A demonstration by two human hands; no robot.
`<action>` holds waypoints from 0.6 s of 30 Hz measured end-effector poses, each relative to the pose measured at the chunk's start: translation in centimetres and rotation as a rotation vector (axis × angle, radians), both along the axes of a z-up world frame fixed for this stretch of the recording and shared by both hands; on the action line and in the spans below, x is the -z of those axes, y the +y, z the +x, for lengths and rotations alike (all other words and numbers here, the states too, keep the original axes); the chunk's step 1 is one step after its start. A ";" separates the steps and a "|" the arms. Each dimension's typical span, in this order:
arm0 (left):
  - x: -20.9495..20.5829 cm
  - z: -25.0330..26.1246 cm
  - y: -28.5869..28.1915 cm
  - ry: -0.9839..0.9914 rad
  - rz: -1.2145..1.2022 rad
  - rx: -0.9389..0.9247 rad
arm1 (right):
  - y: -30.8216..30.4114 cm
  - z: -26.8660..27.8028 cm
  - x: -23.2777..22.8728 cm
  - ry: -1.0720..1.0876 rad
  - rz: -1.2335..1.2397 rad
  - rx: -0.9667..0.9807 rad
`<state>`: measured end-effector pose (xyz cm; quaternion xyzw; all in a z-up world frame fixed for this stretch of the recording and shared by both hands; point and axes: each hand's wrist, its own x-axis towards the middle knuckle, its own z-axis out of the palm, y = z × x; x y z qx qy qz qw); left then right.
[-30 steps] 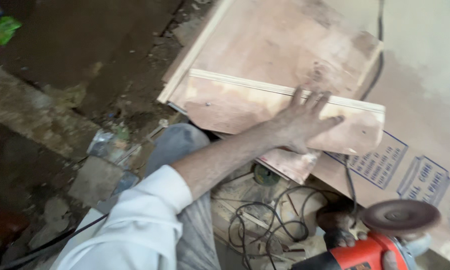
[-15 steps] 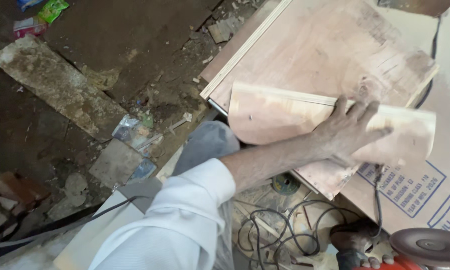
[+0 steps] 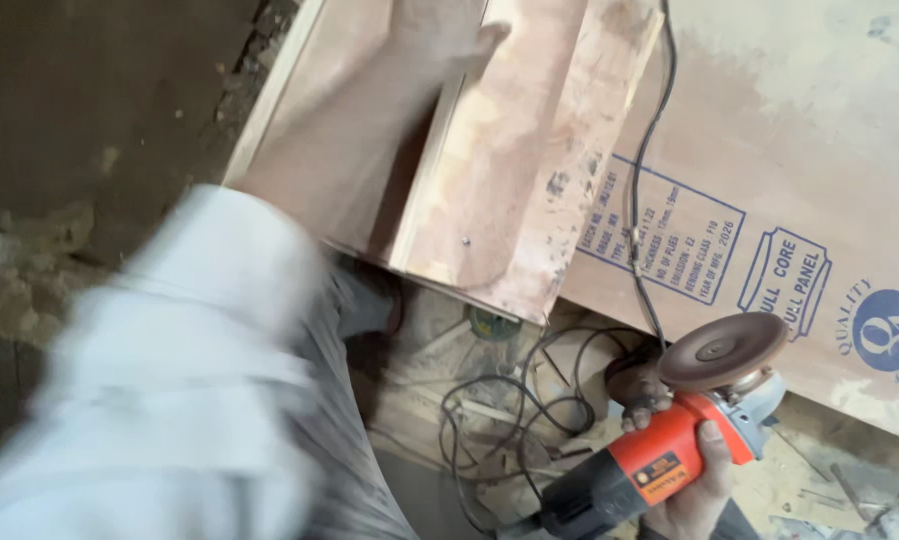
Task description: The person uses a power sander to smooth the edges and surfaces of several wooden boards, turning the pieces over and holding them by hand to sand different sides.
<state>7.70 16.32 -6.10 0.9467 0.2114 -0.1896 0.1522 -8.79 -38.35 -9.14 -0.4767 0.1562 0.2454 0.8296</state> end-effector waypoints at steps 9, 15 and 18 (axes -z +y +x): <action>0.6 -5.9 -2.1 -0.301 -0.139 1.585 | 1.0 -0.9 -1.8 0.065 -0.084 0.059; 3.3 -6.2 -2.6 -0.388 -0.225 1.566 | 1.1 -0.6 -2.1 0.022 -0.015 0.028; 4.3 -5.1 -5.0 -0.465 -0.235 1.509 | 1.0 -0.3 -1.7 0.134 0.012 0.032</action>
